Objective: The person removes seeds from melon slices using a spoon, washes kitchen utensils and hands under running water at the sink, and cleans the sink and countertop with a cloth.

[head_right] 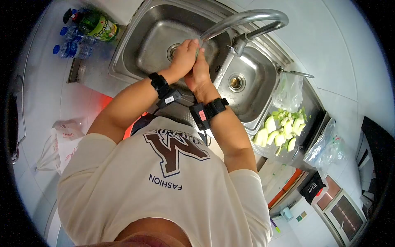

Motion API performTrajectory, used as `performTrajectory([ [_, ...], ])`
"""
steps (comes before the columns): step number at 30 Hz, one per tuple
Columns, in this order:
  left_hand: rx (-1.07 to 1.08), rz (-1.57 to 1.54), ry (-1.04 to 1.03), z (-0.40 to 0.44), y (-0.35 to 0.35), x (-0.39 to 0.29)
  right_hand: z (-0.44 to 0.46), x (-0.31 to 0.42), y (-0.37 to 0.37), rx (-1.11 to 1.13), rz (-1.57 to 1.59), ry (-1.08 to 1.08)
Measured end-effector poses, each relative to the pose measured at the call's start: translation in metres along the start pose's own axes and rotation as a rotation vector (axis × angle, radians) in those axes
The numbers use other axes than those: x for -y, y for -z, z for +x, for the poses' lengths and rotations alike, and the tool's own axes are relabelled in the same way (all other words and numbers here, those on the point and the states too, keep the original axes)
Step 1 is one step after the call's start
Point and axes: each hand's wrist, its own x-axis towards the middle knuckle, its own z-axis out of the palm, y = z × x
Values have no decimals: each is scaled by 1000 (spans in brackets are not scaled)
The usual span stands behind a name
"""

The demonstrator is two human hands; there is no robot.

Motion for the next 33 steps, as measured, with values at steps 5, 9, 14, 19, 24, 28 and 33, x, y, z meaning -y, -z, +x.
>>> performTrajectory([
  [5, 62, -107, 184, 20, 11, -3, 7, 9, 12, 64, -78, -17],
  [9, 152, -418, 400, 25, 30, -20, 13, 31, 21, 101, -111, 21],
  [14, 232, -545, 438, 40, 61, -15, 6, 55, 23, 32, -66, 84],
  [19, 365, -671, 470, 39, 58, -7, 8, 48, 31, 34, -116, 36],
  [24, 525, -119, 226, 13, 44, -10, 17, 31, 42, 19, -364, 50],
  [28, 416, -158, 104, 19, 49, 7, 12, 42, 46, -184, -551, 91],
  [33, 171, -316, 359, 40, 90, 13, 8, 69, 80, -175, -299, 243],
])
